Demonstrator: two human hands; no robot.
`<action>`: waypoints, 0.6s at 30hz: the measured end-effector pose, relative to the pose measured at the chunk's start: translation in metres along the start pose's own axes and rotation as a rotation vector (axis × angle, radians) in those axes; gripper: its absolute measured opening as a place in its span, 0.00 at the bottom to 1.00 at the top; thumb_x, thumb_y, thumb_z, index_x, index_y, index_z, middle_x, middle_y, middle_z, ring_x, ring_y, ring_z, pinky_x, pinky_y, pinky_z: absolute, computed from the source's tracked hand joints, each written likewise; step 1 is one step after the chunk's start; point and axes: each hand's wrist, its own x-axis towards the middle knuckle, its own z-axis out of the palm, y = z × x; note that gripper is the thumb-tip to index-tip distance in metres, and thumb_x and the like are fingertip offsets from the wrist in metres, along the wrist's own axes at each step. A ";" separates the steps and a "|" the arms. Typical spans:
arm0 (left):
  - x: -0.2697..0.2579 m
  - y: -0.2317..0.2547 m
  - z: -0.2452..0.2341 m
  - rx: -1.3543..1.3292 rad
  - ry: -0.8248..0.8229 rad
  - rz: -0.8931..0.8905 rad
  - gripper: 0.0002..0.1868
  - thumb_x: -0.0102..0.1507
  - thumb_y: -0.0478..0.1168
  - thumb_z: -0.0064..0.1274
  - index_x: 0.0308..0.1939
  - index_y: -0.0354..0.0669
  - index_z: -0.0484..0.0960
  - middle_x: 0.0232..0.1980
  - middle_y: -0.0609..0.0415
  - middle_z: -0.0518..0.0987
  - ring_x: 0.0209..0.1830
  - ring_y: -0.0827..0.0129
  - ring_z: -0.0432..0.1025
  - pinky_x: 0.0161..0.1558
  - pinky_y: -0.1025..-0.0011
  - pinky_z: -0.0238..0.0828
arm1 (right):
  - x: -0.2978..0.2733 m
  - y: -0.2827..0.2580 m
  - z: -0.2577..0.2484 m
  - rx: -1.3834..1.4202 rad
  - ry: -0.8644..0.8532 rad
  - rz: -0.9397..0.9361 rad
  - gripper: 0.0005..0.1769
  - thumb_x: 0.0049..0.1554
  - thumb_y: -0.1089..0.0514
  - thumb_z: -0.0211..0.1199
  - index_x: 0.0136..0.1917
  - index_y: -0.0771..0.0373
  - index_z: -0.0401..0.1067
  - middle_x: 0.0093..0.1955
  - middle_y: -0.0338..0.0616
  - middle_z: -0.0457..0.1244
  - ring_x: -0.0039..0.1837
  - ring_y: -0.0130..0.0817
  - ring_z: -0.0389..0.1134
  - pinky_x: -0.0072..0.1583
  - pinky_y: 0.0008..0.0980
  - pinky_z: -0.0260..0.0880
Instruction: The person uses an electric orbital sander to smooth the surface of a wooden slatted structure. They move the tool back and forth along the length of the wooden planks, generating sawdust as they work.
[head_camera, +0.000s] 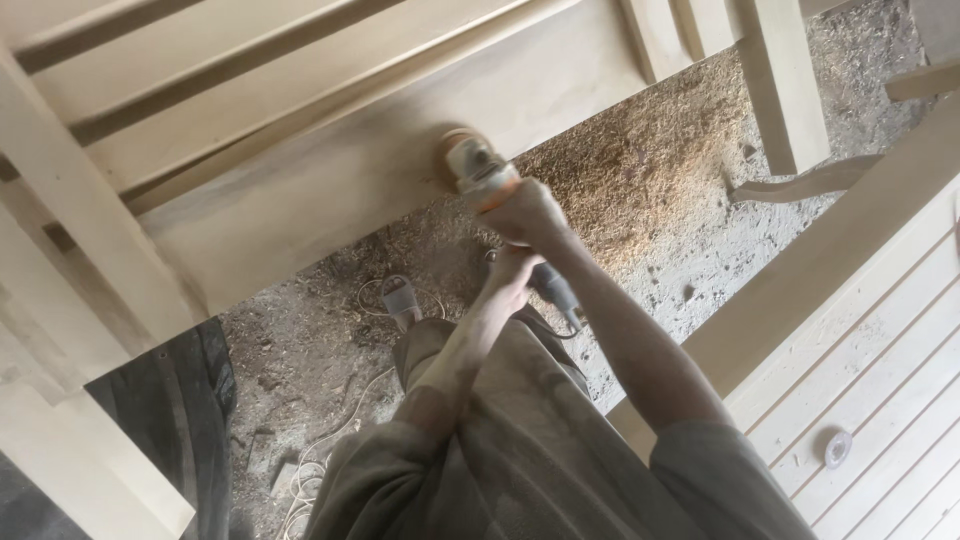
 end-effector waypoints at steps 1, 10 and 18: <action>0.009 -0.001 0.015 0.020 -0.008 -0.002 0.20 0.55 0.35 0.62 0.50 0.35 0.77 0.40 0.51 0.79 0.42 0.62 0.74 0.49 0.57 0.70 | 0.006 0.015 -0.011 0.019 0.012 0.037 0.18 0.52 0.49 0.66 0.48 0.63 0.72 0.37 0.43 0.68 0.36 0.27 0.71 0.35 0.28 0.77; 0.067 -0.006 0.128 0.157 -0.139 -0.058 0.15 0.53 0.34 0.62 0.41 0.35 0.77 0.37 0.50 0.79 0.40 0.63 0.73 0.50 0.56 0.69 | 0.034 0.112 -0.098 0.098 0.083 0.210 0.25 0.49 0.46 0.72 0.52 0.65 0.73 0.42 0.45 0.68 0.42 0.32 0.71 0.45 0.33 0.77; 0.084 0.013 0.157 0.261 -0.054 -0.218 0.14 0.51 0.36 0.60 0.38 0.37 0.77 0.33 0.50 0.78 0.34 0.62 0.73 0.37 0.55 0.74 | 0.052 0.136 -0.129 0.256 0.115 0.218 0.27 0.51 0.47 0.70 0.57 0.66 0.70 0.47 0.45 0.68 0.45 0.32 0.72 0.48 0.36 0.80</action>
